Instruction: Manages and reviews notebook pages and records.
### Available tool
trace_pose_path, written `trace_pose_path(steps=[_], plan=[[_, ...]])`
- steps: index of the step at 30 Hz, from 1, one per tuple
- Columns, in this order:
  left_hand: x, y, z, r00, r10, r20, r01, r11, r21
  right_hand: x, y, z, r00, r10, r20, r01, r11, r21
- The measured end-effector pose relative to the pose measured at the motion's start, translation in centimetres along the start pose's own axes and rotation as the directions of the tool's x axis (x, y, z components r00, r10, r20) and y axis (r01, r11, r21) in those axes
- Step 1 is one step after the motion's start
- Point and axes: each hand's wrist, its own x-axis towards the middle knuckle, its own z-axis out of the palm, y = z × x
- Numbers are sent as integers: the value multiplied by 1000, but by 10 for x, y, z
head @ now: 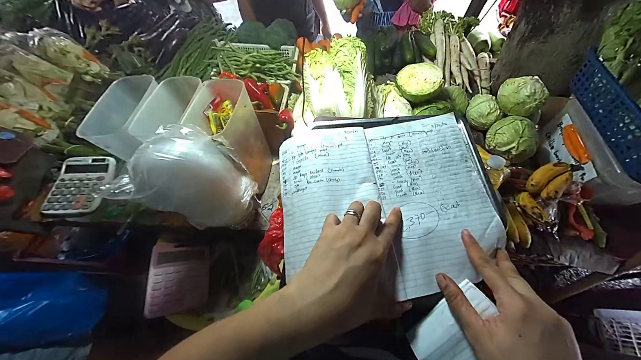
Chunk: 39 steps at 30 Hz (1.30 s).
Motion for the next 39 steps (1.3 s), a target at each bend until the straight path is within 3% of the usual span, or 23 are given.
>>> trace_pose_path(steps=[14,26,30,34,39], plan=[[0,-1,2,1000,-8,-10,8,1000,-9,-5,-8,8,999,-45,-19,43,993,-106],[2,-5,-9,996,5,90,4,995,-103,-2,-9,6,995,-91,-29,87,988,-130],[31,-38,-32,984,15,177,40,952,-302,-2,-8,5,996,-86,-17,83,988,-130],[81,-62,-27,977,-165,133,187,967,-175,-1,-9,5,996,-89,-22,85,987,-140],[105,-69,-39,948,-183,261,210,975,-78,0,-7,4,995,-88,-42,83,990,-117]])
